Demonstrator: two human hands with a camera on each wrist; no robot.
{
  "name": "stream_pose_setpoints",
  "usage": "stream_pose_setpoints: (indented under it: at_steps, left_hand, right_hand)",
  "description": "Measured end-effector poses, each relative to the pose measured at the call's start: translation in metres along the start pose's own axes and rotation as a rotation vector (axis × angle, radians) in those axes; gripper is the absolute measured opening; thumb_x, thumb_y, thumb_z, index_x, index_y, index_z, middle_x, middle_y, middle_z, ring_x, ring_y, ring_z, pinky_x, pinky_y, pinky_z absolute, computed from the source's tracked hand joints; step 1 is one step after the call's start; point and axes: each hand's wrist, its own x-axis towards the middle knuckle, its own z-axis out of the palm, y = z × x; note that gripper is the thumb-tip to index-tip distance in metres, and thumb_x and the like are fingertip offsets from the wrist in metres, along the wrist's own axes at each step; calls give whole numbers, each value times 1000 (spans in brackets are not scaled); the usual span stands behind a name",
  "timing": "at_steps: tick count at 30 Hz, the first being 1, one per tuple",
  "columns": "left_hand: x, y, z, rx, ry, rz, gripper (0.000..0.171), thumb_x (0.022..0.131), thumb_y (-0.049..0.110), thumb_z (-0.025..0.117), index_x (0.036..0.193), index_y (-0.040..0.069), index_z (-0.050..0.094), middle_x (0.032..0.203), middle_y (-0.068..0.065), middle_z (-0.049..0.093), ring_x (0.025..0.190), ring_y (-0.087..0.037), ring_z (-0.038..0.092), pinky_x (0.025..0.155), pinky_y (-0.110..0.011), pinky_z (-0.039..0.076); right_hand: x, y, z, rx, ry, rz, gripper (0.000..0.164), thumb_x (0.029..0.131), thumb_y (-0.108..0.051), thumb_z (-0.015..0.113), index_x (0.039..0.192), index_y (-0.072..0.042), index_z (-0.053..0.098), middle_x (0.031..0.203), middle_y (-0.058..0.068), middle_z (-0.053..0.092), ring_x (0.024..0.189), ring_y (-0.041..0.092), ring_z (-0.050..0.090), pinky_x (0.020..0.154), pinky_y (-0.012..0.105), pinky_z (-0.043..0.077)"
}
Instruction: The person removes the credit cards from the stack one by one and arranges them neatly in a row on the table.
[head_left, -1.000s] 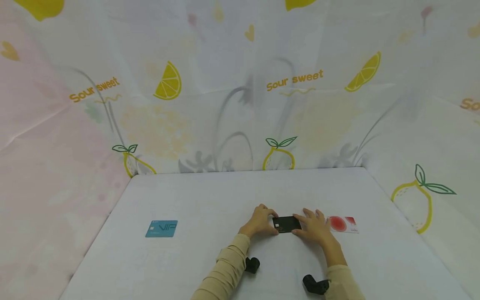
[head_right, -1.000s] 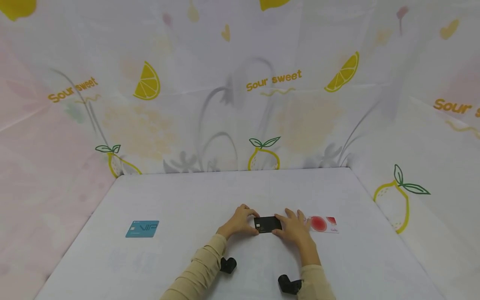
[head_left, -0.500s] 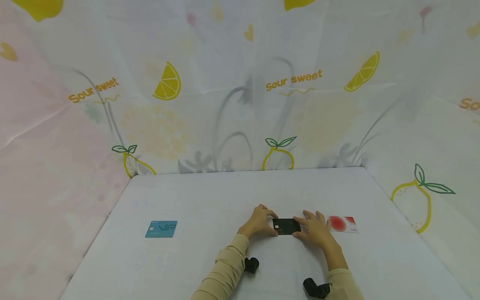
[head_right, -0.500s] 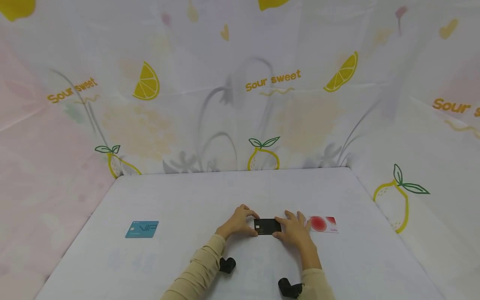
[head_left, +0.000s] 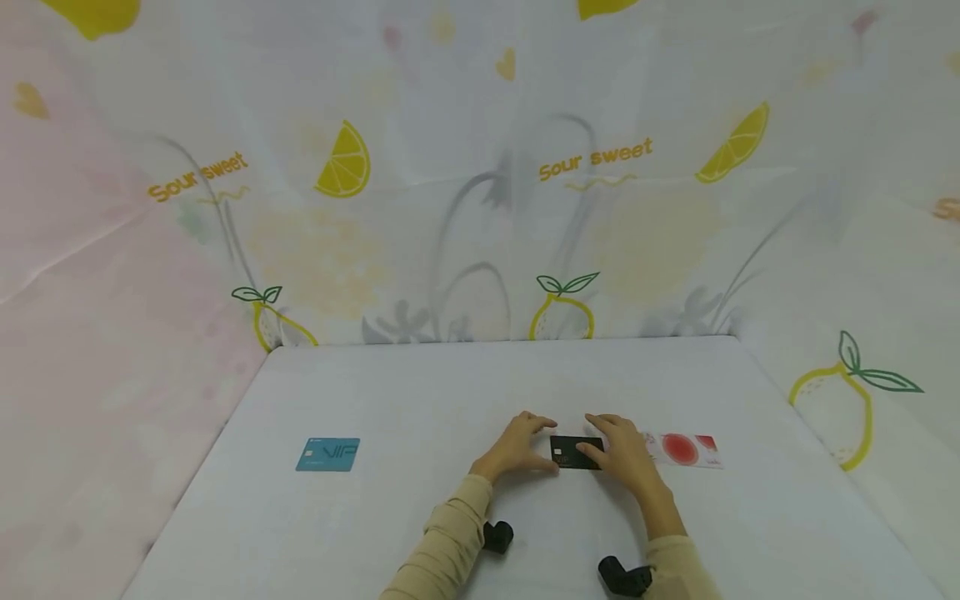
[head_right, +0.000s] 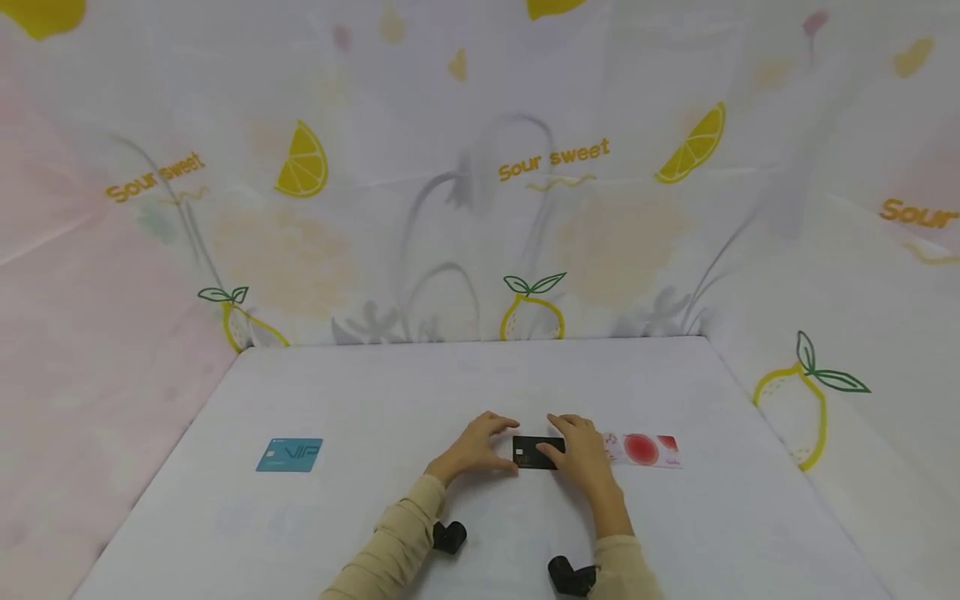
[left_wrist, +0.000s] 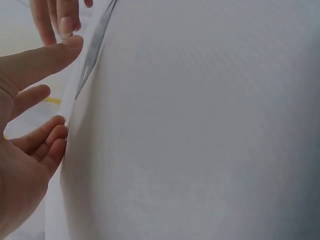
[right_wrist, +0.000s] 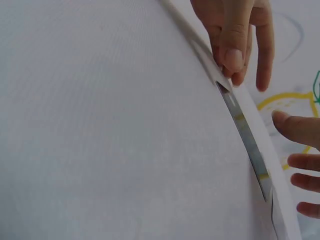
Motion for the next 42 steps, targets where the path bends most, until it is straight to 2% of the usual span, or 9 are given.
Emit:
stream_pose_setpoints:
  at_steps: [5, 9, 13, 17, 22, 30, 35, 42]
  left_hand:
    - [-9, -12, -3, -114, 112, 91, 61, 68, 20, 85, 120, 1, 60, 112, -12, 61, 101, -26, 59, 88, -31, 48]
    - [-14, -18, -10, -165, 135, 118, 58, 70, 20, 83, 119, -1, 60, 112, -12, 63, 101, -25, 60, 89, -31, 48]
    - [-19, -18, -24, -205, 136, 118, 53, 72, 19, 82, 116, -3, 61, 108, -12, 66, 99, -25, 62, 88, -33, 49]
    - [-25, -17, -39, -233, 136, 96, 47, 73, 17, 80, 111, -4, 64, 101, -12, 68, 95, -25, 63, 86, -37, 50]
    - [-30, -20, -50, -234, 144, 109, 42, 74, 16, 79, 108, -5, 65, 97, -12, 69, 91, -26, 64, 85, -43, 51]
    - [-42, -36, -66, -214, 186, 93, 45, 72, 16, 80, 106, -7, 64, 95, -14, 68, 88, -25, 64, 83, -36, 51]
    - [-48, -45, -75, -209, 230, 111, 44, 71, 15, 81, 105, -8, 64, 95, -17, 68, 87, -27, 63, 81, -36, 52]
    - [-57, -54, -86, -209, 264, 81, 44, 71, 13, 81, 106, -8, 64, 98, -18, 67, 90, -28, 63, 82, -37, 51]
  right_hand:
    - [7, -10, 4, 150, 49, -30, 44, 81, -17, 73, 119, 4, 62, 109, 22, 63, 103, 40, 57, 89, 54, 45]
    - [12, -15, 7, 274, 60, -31, 36, 81, -13, 74, 112, 4, 65, 96, 16, 66, 88, 32, 64, 78, 43, 53]
    - [18, -19, 10, 369, 67, -56, 31, 79, -9, 74, 105, 6, 66, 88, 13, 67, 79, 26, 64, 68, 34, 54]
    - [23, -26, 14, 399, 66, -99, 31, 79, -9, 74, 104, 8, 66, 86, 13, 66, 76, 25, 63, 67, 31, 53]
    - [29, -36, 18, 436, 52, -120, 33, 78, -10, 75, 105, 8, 65, 87, 15, 66, 77, 25, 62, 68, 32, 53]
    - [34, -52, 29, 501, 34, -156, 32, 78, -11, 76, 102, 7, 65, 84, 13, 65, 76, 23, 62, 66, 28, 52]
    - [37, -62, 35, 531, 25, -140, 32, 77, -12, 77, 101, 6, 66, 81, 9, 65, 74, 19, 61, 67, 27, 52]
    - [42, -78, 42, 553, 5, -152, 33, 79, -14, 76, 103, 6, 65, 82, 10, 65, 75, 21, 61, 68, 30, 52]
